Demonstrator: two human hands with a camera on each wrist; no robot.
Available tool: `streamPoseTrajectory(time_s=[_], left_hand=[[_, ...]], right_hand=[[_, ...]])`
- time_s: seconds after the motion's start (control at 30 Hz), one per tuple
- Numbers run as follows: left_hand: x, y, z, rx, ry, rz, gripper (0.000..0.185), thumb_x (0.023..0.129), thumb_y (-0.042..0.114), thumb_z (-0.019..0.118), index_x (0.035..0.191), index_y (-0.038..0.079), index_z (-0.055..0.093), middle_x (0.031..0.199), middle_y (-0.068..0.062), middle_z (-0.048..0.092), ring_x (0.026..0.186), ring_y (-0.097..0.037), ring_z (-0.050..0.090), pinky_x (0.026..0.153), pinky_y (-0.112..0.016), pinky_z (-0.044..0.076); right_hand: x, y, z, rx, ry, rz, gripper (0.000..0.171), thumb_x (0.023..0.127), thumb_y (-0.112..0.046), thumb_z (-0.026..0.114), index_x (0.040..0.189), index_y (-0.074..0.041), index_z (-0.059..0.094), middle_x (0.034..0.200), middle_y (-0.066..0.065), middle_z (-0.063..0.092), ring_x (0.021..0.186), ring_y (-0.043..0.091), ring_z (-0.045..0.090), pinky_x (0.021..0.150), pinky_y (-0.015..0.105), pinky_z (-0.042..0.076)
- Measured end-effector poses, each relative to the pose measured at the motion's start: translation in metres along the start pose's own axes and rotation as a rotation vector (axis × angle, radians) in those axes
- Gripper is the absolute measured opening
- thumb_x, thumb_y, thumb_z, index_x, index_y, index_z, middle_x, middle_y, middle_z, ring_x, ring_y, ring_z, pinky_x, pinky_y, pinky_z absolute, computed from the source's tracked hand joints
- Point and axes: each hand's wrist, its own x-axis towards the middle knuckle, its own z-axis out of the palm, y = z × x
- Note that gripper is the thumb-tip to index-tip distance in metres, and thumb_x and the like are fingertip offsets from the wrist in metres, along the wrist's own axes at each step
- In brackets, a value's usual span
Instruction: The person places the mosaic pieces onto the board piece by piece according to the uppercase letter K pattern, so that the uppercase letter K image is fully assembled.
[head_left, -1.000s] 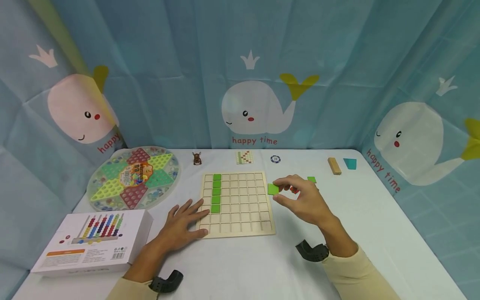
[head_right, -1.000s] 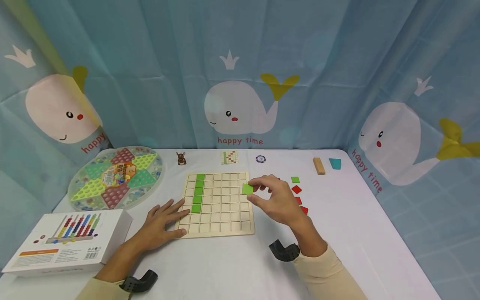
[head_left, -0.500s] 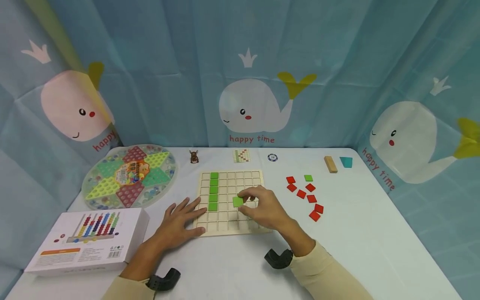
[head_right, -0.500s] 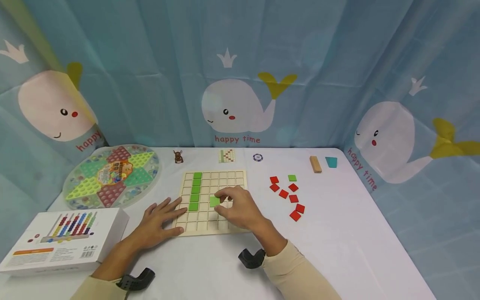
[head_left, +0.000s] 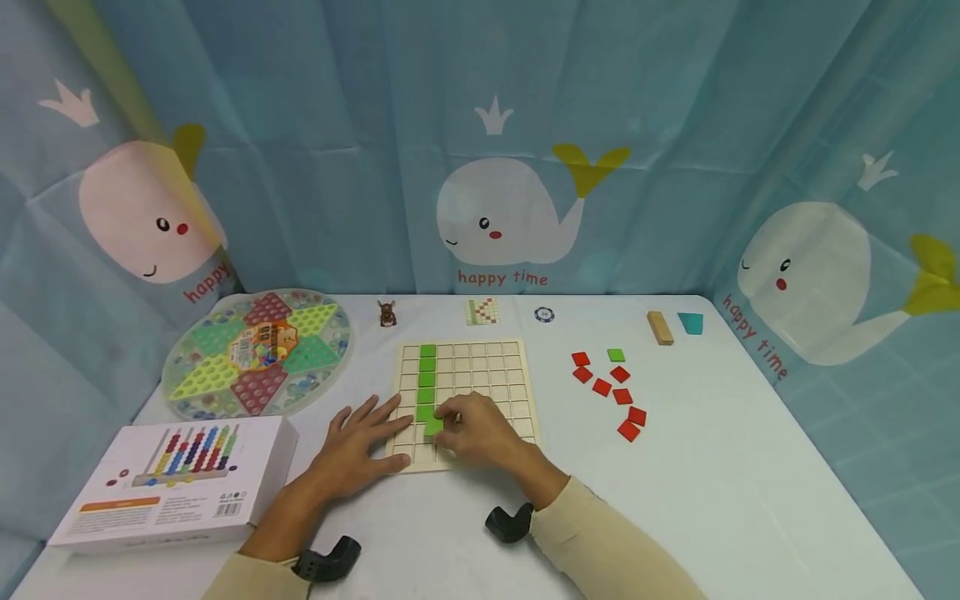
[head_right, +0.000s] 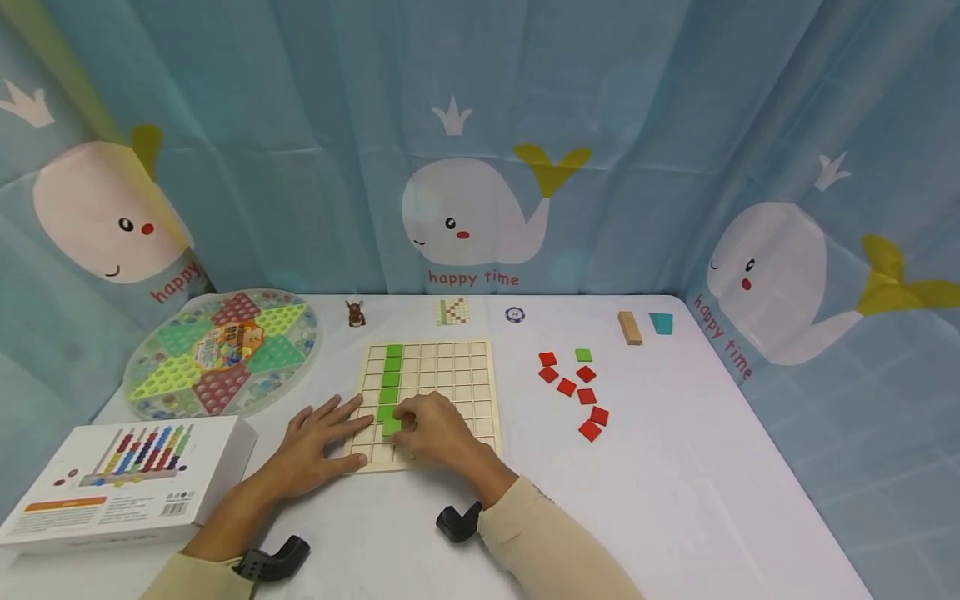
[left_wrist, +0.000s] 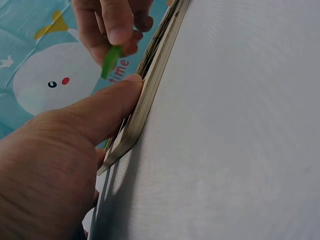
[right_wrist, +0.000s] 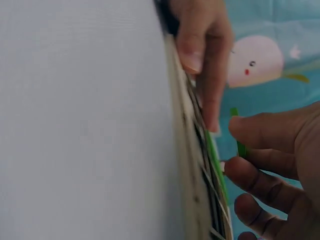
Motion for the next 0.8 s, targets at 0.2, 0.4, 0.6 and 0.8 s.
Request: streamPoseTrajectory(time_s=[0.2, 0.4, 0.6, 0.8], left_hand=[[0.0, 0.0, -0.001, 0.003, 0.005, 0.002, 0.061, 0.084, 0.05, 0.069, 0.135, 0.018, 0.06, 0.152, -0.006, 0.035, 0.14, -0.04, 0.022, 0.105, -0.063, 0.006], [0.0, 0.001, -0.002, 0.013, 0.01, 0.007, 0.061, 0.084, 0.049, 0.07, 0.134, 0.016, 0.061, 0.152, -0.007, 0.036, 0.139, -0.041, 0.023, 0.105, -0.064, 0.007], [0.0, 0.002, -0.004, 0.01, 0.011, 0.009, 0.06, 0.084, 0.048, 0.07, 0.134, 0.016, 0.061, 0.151, -0.008, 0.037, 0.139, -0.041, 0.023, 0.105, -0.064, 0.007], [0.0, 0.001, -0.002, 0.007, 0.002, 0.011, 0.061, 0.084, 0.049, 0.069, 0.135, 0.016, 0.06, 0.152, -0.007, 0.036, 0.139, -0.041, 0.022, 0.105, -0.063, 0.007]], right_hand=[[0.007, -0.005, 0.012, -0.092, -0.029, 0.039, 0.024, 0.08, -0.016, 0.078, 0.103, -0.009, 0.075, 0.076, -0.011, 0.057, 0.076, 0.009, 0.049, 0.065, 0.023, 0.042], [0.012, -0.007, 0.017, -0.15, -0.025, 0.028, 0.023, 0.08, -0.016, 0.078, 0.102, -0.01, 0.075, 0.076, -0.011, 0.056, 0.074, 0.009, 0.046, 0.063, 0.022, 0.04], [0.012, -0.007, 0.017, -0.191, -0.025, -0.008, 0.027, 0.079, -0.019, 0.078, 0.104, -0.01, 0.075, 0.077, -0.011, 0.055, 0.075, 0.009, 0.046, 0.065, 0.022, 0.039], [0.001, -0.008, -0.008, -0.053, 0.004, -0.035, 0.032, 0.083, -0.018, 0.075, 0.113, -0.007, 0.071, 0.087, -0.005, 0.062, 0.082, 0.013, 0.053, 0.072, 0.026, 0.044]])
